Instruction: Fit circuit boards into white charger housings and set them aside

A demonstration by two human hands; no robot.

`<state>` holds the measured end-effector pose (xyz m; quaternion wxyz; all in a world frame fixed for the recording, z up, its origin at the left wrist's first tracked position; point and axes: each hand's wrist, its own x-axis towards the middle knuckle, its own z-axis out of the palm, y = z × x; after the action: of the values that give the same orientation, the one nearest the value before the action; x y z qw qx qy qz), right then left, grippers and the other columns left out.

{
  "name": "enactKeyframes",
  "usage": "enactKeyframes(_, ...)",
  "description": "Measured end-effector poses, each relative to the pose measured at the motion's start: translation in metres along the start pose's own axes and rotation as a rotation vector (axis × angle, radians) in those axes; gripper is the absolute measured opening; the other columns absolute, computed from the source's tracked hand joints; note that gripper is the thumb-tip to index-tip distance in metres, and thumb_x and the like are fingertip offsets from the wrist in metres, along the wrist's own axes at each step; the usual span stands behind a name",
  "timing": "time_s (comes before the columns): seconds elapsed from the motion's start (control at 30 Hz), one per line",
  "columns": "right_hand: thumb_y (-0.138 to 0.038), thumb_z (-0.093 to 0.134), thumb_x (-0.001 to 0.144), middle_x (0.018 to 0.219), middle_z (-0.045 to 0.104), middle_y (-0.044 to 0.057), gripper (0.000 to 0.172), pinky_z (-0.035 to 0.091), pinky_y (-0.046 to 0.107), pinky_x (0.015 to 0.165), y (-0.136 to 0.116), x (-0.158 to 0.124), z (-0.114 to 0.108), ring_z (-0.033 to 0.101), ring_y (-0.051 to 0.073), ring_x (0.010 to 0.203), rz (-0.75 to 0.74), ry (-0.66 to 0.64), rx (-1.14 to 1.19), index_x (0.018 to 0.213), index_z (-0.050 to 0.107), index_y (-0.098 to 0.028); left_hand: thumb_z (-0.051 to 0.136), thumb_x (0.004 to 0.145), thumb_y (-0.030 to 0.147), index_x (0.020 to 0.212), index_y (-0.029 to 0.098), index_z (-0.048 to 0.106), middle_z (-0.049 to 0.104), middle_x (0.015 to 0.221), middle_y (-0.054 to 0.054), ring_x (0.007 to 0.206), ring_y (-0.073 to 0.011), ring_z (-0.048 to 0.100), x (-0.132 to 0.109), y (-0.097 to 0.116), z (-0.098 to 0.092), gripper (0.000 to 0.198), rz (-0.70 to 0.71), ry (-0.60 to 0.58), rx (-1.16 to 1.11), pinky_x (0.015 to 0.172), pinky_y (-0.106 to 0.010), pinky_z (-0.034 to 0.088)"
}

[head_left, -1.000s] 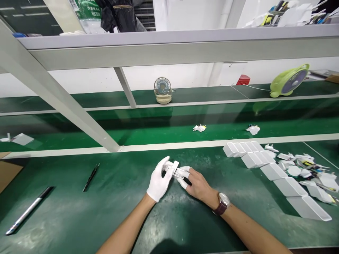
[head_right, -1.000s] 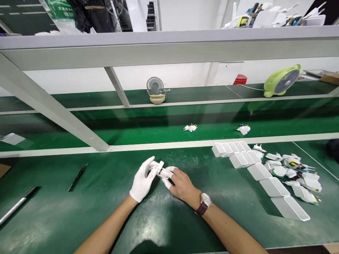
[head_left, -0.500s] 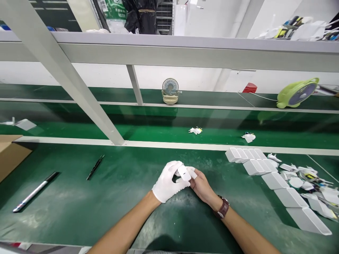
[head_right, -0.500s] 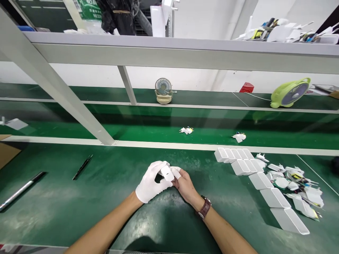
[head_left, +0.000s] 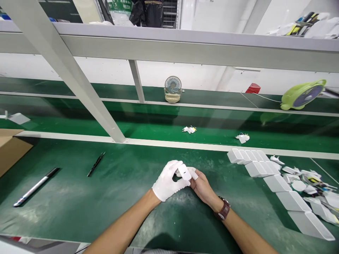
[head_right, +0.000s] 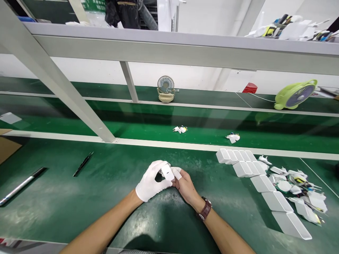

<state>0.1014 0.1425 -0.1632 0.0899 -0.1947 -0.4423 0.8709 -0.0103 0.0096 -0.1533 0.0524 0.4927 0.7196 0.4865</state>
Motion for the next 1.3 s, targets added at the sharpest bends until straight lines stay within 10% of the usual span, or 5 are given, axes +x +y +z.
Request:
enactKeyframes(0.63,-0.055,0.063,0.089,0.096,0.074,0.008,0.038,0.059,0.039,0.071,0.000,-0.002,0.002,0.070,0.027,0.088,0.020,-0.034,-0.072,0.100,0.068,-0.019,0.083,0.071,0.027,0.130,0.022,0.054,0.055,0.129,-0.013,0.116,-0.0296,0.060,-0.001,0.000,0.002,0.066,-0.121,0.008,0.004,0.097,-0.048,0.055)
enactKeyframes(1.07,-0.034,0.058,0.096,0.125,0.065,0.011,0.029,0.051,0.045,0.103,-0.003,0.001,-0.013,0.063,0.025,0.115,-0.613,0.052,-0.800,0.121,0.065,-0.023,0.080,0.071,0.035,0.089,0.022,0.071,0.070,0.088,-0.003,0.088,-0.0242,0.066,0.012,-0.012,-0.009,0.023,-0.364,-0.080,0.108,0.084,-0.042,0.055)
enactKeyframes(1.3,-0.027,0.050,0.100,0.135,0.060,0.012,0.037,0.048,0.049,0.109,-0.002,-0.003,-0.023,0.057,0.027,0.127,-0.784,0.030,-1.113,0.136,0.056,-0.024,0.074,0.081,0.038,0.110,0.014,0.069,0.074,0.109,-0.010,0.105,-0.0267,0.068,0.092,-0.056,-0.072,0.038,-0.572,0.167,0.098,0.095,-0.038,0.052)
